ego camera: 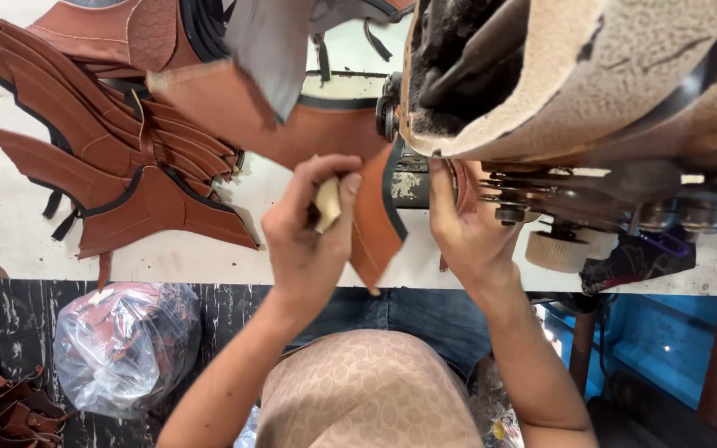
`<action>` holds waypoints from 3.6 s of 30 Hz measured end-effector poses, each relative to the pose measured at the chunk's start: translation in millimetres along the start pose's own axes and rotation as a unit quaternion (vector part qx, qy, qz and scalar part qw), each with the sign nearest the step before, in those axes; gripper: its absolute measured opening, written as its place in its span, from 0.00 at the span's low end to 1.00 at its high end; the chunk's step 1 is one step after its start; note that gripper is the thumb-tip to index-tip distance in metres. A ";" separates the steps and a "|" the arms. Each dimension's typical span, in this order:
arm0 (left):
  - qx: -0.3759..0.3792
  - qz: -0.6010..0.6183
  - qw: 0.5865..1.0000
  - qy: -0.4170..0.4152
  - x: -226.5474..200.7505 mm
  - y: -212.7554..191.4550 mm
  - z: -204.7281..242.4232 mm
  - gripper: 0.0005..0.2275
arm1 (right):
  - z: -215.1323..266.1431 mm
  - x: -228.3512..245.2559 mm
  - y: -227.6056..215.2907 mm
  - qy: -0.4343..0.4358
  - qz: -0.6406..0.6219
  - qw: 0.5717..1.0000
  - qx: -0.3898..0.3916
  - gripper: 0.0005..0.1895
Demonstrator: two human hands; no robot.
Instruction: Stitch leather shoe components together using an industrial sewing machine.
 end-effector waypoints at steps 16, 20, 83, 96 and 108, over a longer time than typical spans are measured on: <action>0.022 -0.058 0.996 0.057 -17.9 9.6 -14.5 0.24 | -16.1 31.4 -10.2 0.286 -0.185 0.935 0.096 0.14; 0.027 -0.005 0.999 0.039 -9.3 17.2 6.5 0.29 | -15.5 29.8 -7.8 0.313 -0.166 0.931 0.090 0.14; -0.203 -0.444 0.853 -0.186 115.1 -223.1 41.9 0.27 | 76.9 -7.8 106.7 -0.009 0.037 0.995 0.094 0.05; 0.301 -0.665 0.682 0.041 108.0 -254.8 -6.1 0.20 | 75.2 -6.3 108.5 -0.024 0.029 0.996 0.081 0.04; 0.189 -0.653 0.674 0.289 137.3 -206.3 -61.4 0.57 | 74.9 -3.0 105.9 -0.025 0.023 0.996 0.084 0.05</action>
Point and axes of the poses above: each hand's wrist, its own z-axis away from the middle knuckle, its own y-axis out of the palm, x = y × z, the point moved 1 cm from there along -z, towards the middle knuckle, and after that the axes turned 3 degrees about x, right-handed, at the moved point
